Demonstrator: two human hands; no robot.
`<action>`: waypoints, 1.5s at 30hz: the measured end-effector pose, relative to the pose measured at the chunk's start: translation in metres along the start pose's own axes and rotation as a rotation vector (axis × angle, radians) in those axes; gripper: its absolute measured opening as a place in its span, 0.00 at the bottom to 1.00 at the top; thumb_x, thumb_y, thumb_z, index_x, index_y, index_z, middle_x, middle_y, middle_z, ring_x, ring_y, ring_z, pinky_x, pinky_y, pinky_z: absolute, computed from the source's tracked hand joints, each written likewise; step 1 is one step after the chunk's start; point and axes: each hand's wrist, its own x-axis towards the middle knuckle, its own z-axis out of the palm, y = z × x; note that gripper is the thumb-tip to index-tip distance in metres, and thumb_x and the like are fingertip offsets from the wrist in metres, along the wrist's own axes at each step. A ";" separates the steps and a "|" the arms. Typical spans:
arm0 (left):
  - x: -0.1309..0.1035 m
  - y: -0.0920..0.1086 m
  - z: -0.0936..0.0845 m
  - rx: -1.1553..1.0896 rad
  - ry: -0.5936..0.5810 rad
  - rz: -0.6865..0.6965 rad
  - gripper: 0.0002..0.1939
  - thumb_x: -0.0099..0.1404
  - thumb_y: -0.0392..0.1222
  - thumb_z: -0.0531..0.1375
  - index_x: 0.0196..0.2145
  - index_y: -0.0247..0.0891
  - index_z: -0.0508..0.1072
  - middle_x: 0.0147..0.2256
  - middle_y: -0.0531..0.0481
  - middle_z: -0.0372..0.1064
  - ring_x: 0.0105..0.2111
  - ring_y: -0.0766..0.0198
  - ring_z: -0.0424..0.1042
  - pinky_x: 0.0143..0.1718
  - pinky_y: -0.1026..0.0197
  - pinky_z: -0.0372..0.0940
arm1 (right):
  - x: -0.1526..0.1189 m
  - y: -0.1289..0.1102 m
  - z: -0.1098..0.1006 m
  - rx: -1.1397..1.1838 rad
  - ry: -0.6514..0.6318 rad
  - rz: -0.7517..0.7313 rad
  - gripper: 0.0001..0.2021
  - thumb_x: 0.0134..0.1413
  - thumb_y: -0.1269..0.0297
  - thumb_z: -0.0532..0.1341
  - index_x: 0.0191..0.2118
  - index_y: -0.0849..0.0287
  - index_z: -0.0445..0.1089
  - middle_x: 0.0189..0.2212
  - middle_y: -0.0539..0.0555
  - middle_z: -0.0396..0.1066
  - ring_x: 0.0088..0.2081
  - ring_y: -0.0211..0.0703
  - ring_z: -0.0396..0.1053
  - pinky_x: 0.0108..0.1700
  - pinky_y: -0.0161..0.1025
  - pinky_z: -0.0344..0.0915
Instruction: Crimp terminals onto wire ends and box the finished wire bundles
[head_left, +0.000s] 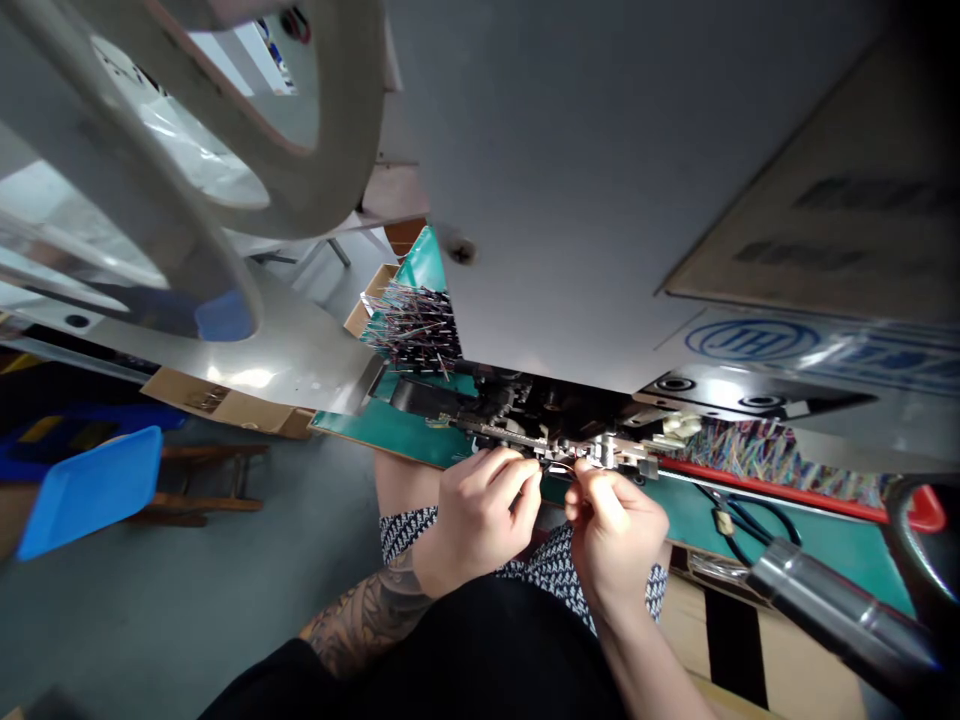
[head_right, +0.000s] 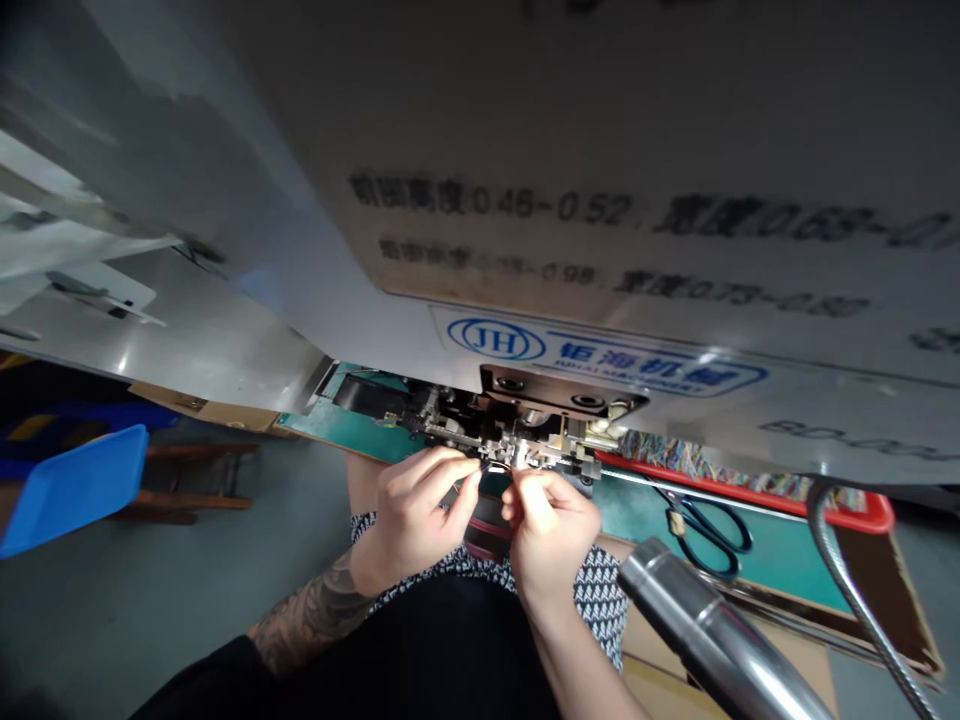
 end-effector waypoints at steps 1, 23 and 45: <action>0.000 0.000 -0.001 -0.001 -0.002 -0.002 0.06 0.71 0.30 0.62 0.39 0.35 0.79 0.33 0.48 0.79 0.33 0.60 0.80 0.36 0.59 0.74 | 0.000 0.000 0.000 -0.006 -0.008 0.004 0.16 0.53 0.62 0.74 0.20 0.61 0.75 0.18 0.49 0.69 0.19 0.34 0.62 0.22 0.33 0.58; -0.007 -0.016 -0.012 0.090 -0.107 0.207 0.10 0.72 0.27 0.60 0.43 0.36 0.80 0.36 0.48 0.80 0.32 0.59 0.74 0.33 0.57 0.68 | 0.023 -0.031 -0.033 -0.662 -0.541 -0.232 0.11 0.61 0.56 0.70 0.31 0.56 0.86 0.26 0.52 0.81 0.22 0.41 0.73 0.24 0.35 0.67; 0.005 -0.011 -0.024 -0.070 -0.228 0.051 0.09 0.73 0.33 0.58 0.36 0.37 0.77 0.30 0.49 0.75 0.30 0.62 0.73 0.31 0.58 0.68 | 0.026 -0.043 -0.037 -0.679 -0.649 -0.778 0.03 0.61 0.69 0.71 0.37 0.56 0.84 0.25 0.49 0.78 0.21 0.37 0.71 0.24 0.34 0.67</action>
